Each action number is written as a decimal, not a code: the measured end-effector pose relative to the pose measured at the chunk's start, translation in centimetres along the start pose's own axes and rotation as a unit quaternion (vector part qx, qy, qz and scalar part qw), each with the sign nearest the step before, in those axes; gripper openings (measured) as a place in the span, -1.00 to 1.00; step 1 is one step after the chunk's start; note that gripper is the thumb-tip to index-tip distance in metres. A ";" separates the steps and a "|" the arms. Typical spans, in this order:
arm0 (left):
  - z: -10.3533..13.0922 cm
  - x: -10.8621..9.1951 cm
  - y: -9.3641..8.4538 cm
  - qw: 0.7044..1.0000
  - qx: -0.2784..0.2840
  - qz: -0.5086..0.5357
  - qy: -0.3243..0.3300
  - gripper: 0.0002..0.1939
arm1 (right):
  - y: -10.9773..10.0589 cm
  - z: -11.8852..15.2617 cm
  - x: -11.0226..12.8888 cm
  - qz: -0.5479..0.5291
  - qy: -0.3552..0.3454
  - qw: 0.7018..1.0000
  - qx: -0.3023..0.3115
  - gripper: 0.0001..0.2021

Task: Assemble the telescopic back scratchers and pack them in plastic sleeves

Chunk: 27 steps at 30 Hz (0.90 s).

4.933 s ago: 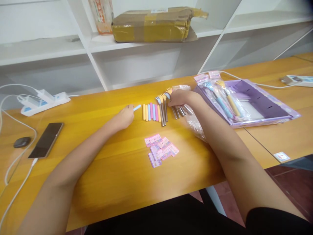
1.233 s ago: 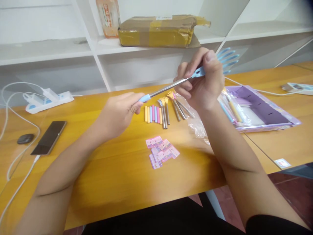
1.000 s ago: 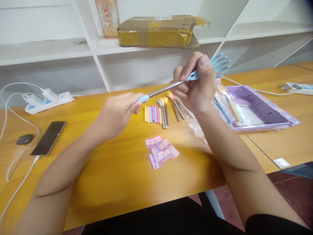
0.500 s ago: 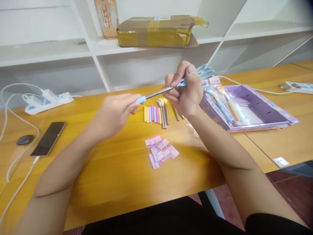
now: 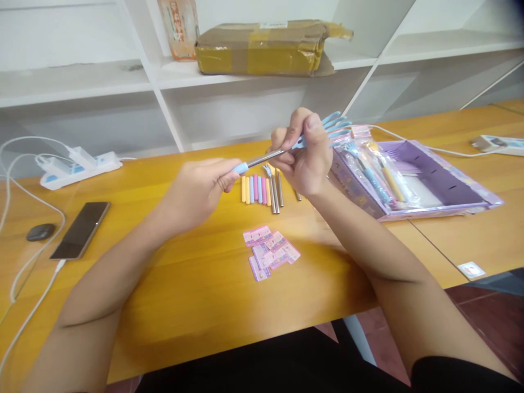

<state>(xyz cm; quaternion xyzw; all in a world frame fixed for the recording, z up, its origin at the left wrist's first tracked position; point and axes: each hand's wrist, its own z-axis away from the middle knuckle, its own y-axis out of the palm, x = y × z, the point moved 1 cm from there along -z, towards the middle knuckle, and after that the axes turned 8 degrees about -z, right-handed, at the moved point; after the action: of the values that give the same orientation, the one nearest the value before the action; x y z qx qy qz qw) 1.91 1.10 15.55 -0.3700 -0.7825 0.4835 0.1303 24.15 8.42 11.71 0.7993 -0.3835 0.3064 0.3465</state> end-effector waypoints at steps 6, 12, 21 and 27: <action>0.0 0.0 0.0 1.000 0.000 0.000 -0.001 -0.61 | 1.1 0.2 0.2 -0.013 -0.039 0.999 0.014 -0.53; 0.0 -0.2 0.2 1.000 0.002 0.001 -0.001 -0.61 | 1.6 0.5 0.0 -0.031 -0.052 0.997 0.036 -0.56; -0.1 -0.5 0.1 1.000 0.012 0.000 -0.002 -0.60 | 2.0 0.8 -0.3 -0.025 -0.043 0.998 0.025 -0.55; -0.1 -0.4 0.3 1.000 0.015 -0.001 -0.002 -0.56 | 1.5 0.6 -1.0 -0.046 -0.010 0.997 0.057 -0.48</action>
<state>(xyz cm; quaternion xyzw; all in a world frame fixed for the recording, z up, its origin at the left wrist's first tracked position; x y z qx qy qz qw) 2.38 0.92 15.43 -0.3667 -0.7757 0.4957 0.1345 22.55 7.66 11.10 0.8378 -0.3312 0.3037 0.3102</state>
